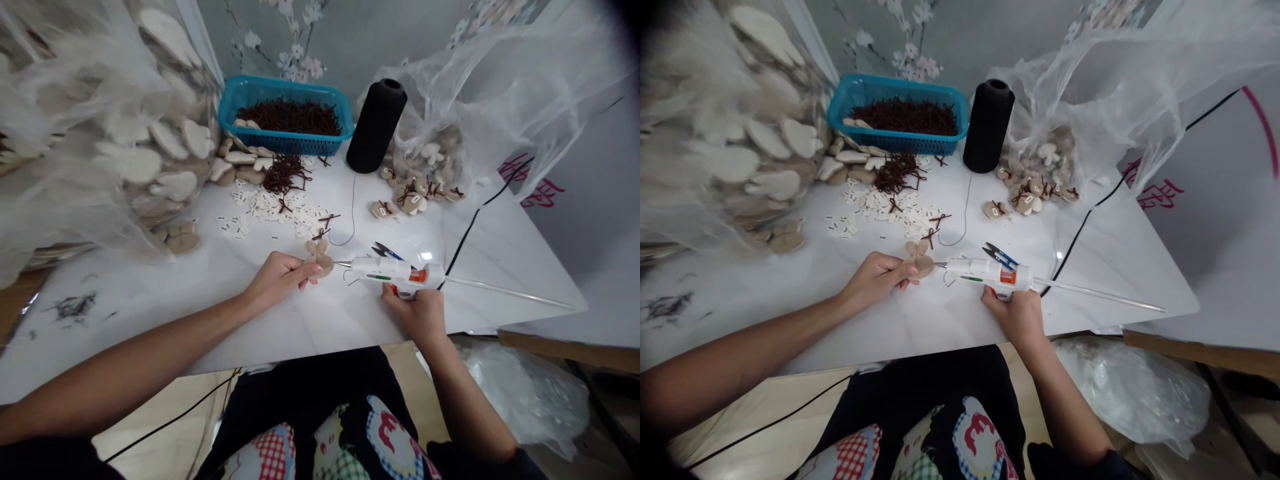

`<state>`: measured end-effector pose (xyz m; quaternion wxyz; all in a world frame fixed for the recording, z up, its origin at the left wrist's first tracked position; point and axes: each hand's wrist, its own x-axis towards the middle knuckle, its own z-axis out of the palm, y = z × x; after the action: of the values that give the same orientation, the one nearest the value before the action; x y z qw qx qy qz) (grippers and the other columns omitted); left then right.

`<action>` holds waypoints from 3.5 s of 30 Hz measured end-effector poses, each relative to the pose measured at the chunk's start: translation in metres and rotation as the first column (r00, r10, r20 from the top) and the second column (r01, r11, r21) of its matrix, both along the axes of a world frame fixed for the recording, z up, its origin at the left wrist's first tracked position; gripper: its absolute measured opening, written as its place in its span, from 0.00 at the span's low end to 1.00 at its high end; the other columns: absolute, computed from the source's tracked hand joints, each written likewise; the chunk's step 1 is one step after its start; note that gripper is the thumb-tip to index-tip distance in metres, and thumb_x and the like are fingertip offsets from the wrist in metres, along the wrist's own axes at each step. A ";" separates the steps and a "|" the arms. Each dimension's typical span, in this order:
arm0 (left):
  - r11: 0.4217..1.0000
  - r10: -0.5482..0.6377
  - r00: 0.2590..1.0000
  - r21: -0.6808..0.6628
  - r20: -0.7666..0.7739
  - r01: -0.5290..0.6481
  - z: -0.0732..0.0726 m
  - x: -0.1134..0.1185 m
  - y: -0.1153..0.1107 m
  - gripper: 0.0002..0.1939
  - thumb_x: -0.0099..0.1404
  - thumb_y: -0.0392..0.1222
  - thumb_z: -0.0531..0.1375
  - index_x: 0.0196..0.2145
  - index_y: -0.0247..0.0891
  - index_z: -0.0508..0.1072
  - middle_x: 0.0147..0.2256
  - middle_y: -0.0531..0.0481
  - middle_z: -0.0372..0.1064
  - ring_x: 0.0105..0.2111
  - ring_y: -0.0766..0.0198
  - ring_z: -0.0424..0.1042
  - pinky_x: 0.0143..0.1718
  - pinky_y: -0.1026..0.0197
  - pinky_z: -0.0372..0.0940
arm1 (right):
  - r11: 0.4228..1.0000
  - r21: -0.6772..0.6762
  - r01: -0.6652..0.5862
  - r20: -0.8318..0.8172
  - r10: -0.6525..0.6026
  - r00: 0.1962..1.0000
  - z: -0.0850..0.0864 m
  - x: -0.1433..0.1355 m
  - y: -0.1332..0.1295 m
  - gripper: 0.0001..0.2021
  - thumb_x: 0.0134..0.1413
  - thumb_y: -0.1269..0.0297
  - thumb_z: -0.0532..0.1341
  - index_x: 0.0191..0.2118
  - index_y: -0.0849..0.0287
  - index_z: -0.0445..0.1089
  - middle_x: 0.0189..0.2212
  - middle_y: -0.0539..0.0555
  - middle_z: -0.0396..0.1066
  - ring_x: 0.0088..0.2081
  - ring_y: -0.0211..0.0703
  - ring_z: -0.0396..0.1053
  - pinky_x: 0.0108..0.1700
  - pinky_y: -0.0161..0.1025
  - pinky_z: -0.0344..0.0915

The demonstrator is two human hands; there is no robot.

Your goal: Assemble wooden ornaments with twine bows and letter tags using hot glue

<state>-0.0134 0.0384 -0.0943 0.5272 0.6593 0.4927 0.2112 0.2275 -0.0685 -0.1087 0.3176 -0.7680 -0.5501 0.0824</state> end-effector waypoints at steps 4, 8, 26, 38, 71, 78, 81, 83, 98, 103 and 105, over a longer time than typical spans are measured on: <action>1.000 -0.016 1.000 0.013 0.019 0.016 -0.002 -0.001 0.001 0.27 0.56 0.59 0.60 0.13 0.32 0.70 0.17 0.47 0.70 0.15 0.75 0.52 0.17 0.67 0.45 | 0.997 0.040 -0.072 0.018 0.071 0.997 -0.001 -0.001 0.000 0.20 0.45 0.53 0.59 0.11 0.57 0.59 0.09 0.49 0.62 0.16 0.42 0.67 0.21 0.34 0.60; 1.000 -0.020 1.000 0.009 0.023 0.020 -0.003 -0.001 0.001 0.27 0.56 0.58 0.60 0.13 0.32 0.69 0.19 0.47 0.71 0.15 0.75 0.53 0.17 0.67 0.45 | 0.992 0.069 -0.101 0.041 0.099 0.994 -0.002 -0.001 0.000 0.16 0.45 0.55 0.59 0.14 0.57 0.64 0.12 0.49 0.66 0.18 0.42 0.69 0.22 0.33 0.63; 1.000 -0.006 1.000 -0.013 0.005 0.006 -0.003 0.001 0.002 0.28 0.54 0.60 0.60 0.12 0.32 0.69 0.19 0.47 0.71 0.15 0.74 0.55 0.17 0.67 0.45 | 0.997 0.019 -0.081 0.020 0.081 0.997 -0.003 -0.001 0.000 0.16 0.44 0.56 0.59 0.13 0.57 0.61 0.10 0.49 0.64 0.16 0.40 0.67 0.20 0.33 0.60; 1.000 -0.009 1.000 -0.005 0.006 0.009 0.000 0.001 0.001 0.27 0.55 0.59 0.60 0.13 0.32 0.70 0.18 0.48 0.69 0.14 0.75 0.54 0.17 0.67 0.46 | 0.997 -0.002 -0.075 0.066 0.075 0.995 -0.004 0.004 -0.003 0.16 0.45 0.56 0.58 0.15 0.57 0.60 0.11 0.49 0.64 0.16 0.40 0.67 0.21 0.33 0.60; 0.995 -0.081 0.992 0.063 0.095 0.075 0.002 -0.007 0.001 0.28 0.58 0.61 0.59 0.17 0.31 0.75 0.15 0.49 0.66 0.14 0.73 0.55 0.17 0.68 0.48 | 0.928 -0.054 0.369 0.446 -0.308 0.841 -0.020 0.147 0.021 0.37 0.45 0.37 0.60 0.40 0.75 0.72 0.40 0.77 0.70 0.48 0.67 0.65 0.47 0.53 0.59; 0.973 0.086 0.988 0.202 0.128 -0.111 0.027 -0.056 0.028 0.30 0.57 0.65 0.58 0.20 0.32 0.76 0.14 0.49 0.63 0.14 0.73 0.56 0.16 0.67 0.49 | 0.799 0.415 0.436 0.172 -0.539 0.825 -0.032 0.103 -0.035 0.34 0.47 0.36 0.58 0.45 0.66 0.67 0.41 0.69 0.68 0.44 0.62 0.65 0.45 0.55 0.61; 0.941 0.205 0.972 0.252 0.112 -0.228 0.026 -0.080 0.046 0.29 0.57 0.65 0.58 0.20 0.33 0.76 0.14 0.49 0.63 0.14 0.73 0.56 0.16 0.66 0.49 | 0.947 0.321 0.019 0.170 -0.078 0.982 -0.022 0.045 -0.028 0.17 0.56 0.49 0.58 0.40 0.59 0.67 0.37 0.61 0.70 0.43 0.54 0.67 0.44 0.50 0.64; 0.920 0.266 0.959 0.269 0.100 -0.284 0.021 -0.090 0.054 0.28 0.57 0.64 0.58 0.19 0.33 0.75 0.14 0.50 0.63 0.14 0.73 0.56 0.16 0.67 0.49 | 0.917 0.238 -0.320 0.197 0.277 0.941 -0.008 0.002 -0.005 0.09 0.59 0.57 0.57 0.41 0.56 0.69 0.39 0.58 0.70 0.46 0.52 0.66 0.50 0.52 0.62; 0.942 0.169 0.985 0.297 -0.023 -0.155 0.001 -0.102 0.040 0.31 0.58 0.66 0.55 0.16 0.34 0.71 0.12 0.53 0.59 0.14 0.71 0.56 0.17 0.67 0.49 | 0.797 -0.082 -0.598 0.307 0.591 0.746 0.006 -0.149 0.135 0.07 0.56 0.65 0.61 0.37 0.60 0.76 0.51 0.60 0.65 0.50 0.58 0.56 0.50 0.54 0.63; 0.950 0.140 0.990 0.285 -0.010 -0.131 0.000 -0.101 0.039 0.31 0.59 0.66 0.55 0.15 0.34 0.70 0.12 0.54 0.59 0.14 0.71 0.55 0.17 0.66 0.48 | 0.799 -0.017 -0.600 0.259 0.584 0.770 0.001 -0.140 0.133 0.06 0.56 0.68 0.60 0.33 0.59 0.76 0.47 0.61 0.67 0.50 0.57 0.57 0.51 0.54 0.61; 0.951 0.145 0.989 0.277 -0.008 -0.137 0.000 -0.101 0.039 0.31 0.60 0.65 0.55 0.16 0.34 0.71 0.12 0.54 0.58 0.14 0.72 0.55 0.17 0.66 0.47 | 0.806 0.043 -0.590 0.234 0.566 0.790 0.003 -0.133 0.131 0.07 0.57 0.68 0.59 0.33 0.59 0.75 0.47 0.60 0.67 0.50 0.56 0.57 0.52 0.54 0.60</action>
<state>-0.1140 0.0773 -0.0947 0.4067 0.6925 0.5115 0.3056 0.0941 0.0623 -0.1061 0.2604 -0.5476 -0.7927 0.0627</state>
